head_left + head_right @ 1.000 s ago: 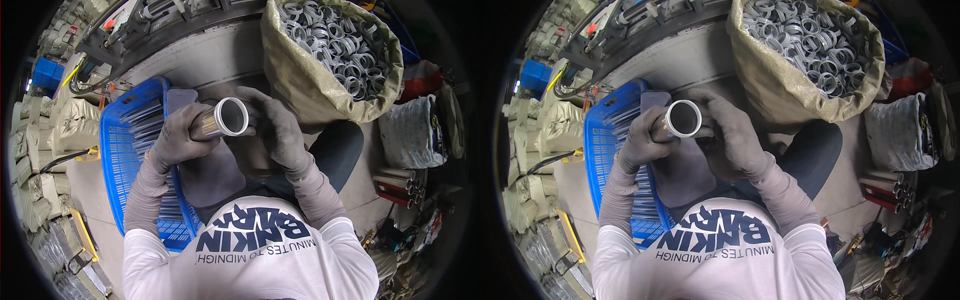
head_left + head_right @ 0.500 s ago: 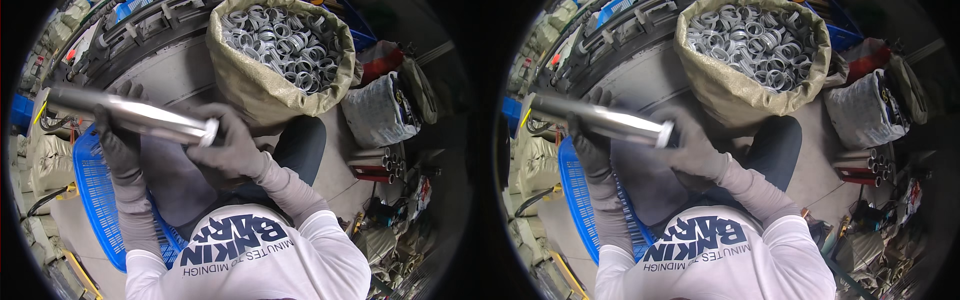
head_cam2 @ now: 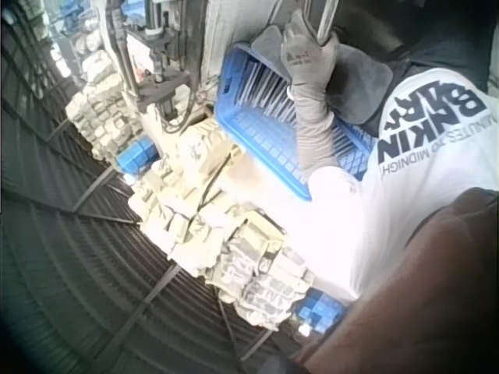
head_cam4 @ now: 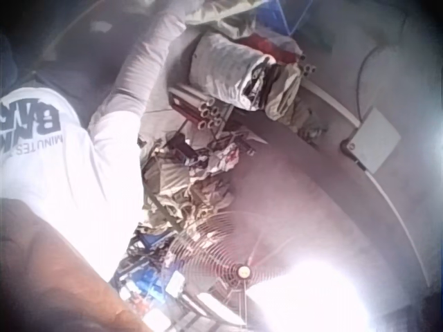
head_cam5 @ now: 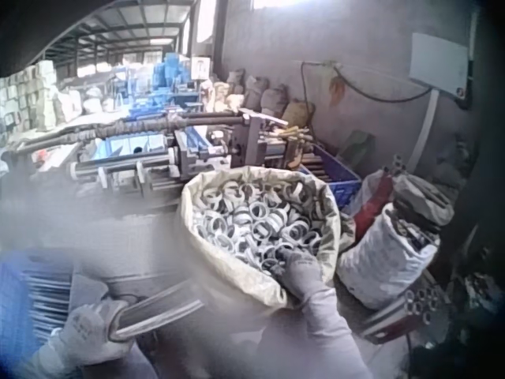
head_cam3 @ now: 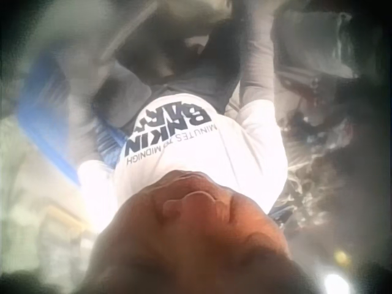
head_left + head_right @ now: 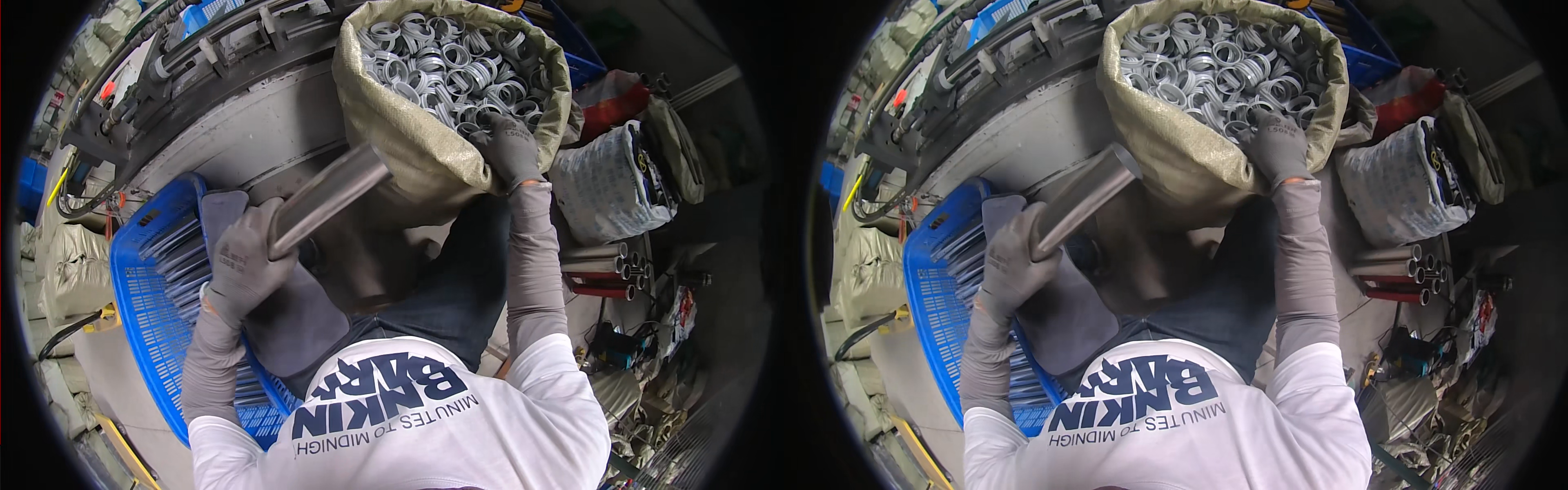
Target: Fitting metal collars onto pipes and organizing them in a basket.
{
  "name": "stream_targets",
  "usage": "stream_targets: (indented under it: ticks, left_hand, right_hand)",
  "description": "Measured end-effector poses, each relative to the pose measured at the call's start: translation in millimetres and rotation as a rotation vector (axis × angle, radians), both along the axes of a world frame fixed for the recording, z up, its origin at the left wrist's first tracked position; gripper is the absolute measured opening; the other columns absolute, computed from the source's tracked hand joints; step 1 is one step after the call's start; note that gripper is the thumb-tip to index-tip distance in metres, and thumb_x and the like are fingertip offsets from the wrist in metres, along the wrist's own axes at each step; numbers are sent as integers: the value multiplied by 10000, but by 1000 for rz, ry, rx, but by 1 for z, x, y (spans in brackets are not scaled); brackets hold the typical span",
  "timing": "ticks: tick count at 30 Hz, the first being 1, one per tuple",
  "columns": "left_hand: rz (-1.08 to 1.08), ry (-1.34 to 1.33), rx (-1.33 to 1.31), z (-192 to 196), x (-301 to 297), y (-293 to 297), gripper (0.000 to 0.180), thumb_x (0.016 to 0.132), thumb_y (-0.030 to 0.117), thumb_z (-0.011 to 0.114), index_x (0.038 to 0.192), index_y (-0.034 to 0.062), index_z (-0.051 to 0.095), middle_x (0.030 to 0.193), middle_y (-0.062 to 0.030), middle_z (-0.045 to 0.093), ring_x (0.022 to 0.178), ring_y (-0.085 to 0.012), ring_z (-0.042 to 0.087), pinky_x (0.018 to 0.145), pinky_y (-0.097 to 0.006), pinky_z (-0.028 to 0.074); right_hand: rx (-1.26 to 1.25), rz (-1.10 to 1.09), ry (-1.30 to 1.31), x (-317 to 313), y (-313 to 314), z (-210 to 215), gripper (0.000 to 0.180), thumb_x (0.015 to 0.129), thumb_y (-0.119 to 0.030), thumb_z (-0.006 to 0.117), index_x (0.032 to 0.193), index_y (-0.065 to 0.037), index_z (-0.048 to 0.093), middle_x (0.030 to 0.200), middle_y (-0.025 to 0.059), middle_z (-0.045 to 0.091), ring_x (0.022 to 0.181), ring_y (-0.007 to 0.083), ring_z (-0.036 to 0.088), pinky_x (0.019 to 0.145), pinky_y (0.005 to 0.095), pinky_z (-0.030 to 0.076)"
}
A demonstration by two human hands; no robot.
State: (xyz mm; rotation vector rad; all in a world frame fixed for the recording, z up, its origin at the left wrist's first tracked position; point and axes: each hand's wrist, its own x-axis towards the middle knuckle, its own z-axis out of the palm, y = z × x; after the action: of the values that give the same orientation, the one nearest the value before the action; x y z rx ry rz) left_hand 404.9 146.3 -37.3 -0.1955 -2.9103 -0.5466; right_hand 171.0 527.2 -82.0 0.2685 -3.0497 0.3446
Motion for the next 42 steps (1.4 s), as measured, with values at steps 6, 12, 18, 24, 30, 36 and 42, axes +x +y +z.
stream_targets:
  ticks: [6,12,18,24,30,36,42]
  left_hand:
    - [-9,-8,23,-13,7,5,581,758,139,770,1306,26,612,1080,-213,683,968,-426,679,852,-490,533]
    - [-86,41,46,-14,6,7,555,746,121,783,1268,15,630,1043,-202,700,953,-408,686,845,-477,537]
    - [-90,101,58,-13,7,8,530,739,108,788,1240,11,648,1035,-193,707,958,-401,691,840,-469,544]
    - [-85,13,-8,-20,8,12,541,737,113,778,1249,7,637,1055,-188,705,974,-399,688,853,-472,546]
    - [-77,-42,-47,-26,7,10,558,736,132,768,1260,19,611,1078,-185,687,1000,-390,678,859,-475,539]
    - [-95,-67,-70,-25,3,11,540,743,130,764,1250,24,610,1060,-187,683,982,-391,673,853,-481,534]
    - [-98,-93,-42,-28,3,7,528,765,146,776,1253,28,611,1054,-202,691,972,-406,677,844,-503,530]
  right_hand:
    - [-1116,24,53,22,5,7,448,921,-198,733,1306,24,678,1223,201,739,1091,293,734,938,380,577]
    - [-1954,356,-515,87,-42,24,493,1051,-280,559,1351,110,588,1259,258,698,1098,352,728,997,437,590]
    - [-1488,209,-381,120,-84,14,412,981,-172,534,1273,75,687,1255,147,732,1100,198,694,1009,296,519]
    - [-1206,410,36,127,-125,-18,326,1027,-179,515,1169,41,707,1106,124,736,1002,195,684,923,322,530]
    - [-1296,356,19,128,-131,-8,310,1070,-179,495,1051,27,725,1028,127,714,928,221,686,866,328,532]
    - [-996,399,214,125,-134,-13,327,1090,-176,484,1026,38,722,1003,124,712,901,189,671,847,310,516]
    - [-1247,298,-147,128,-132,-11,220,1073,-133,564,1146,21,702,968,112,717,884,204,668,836,327,521]
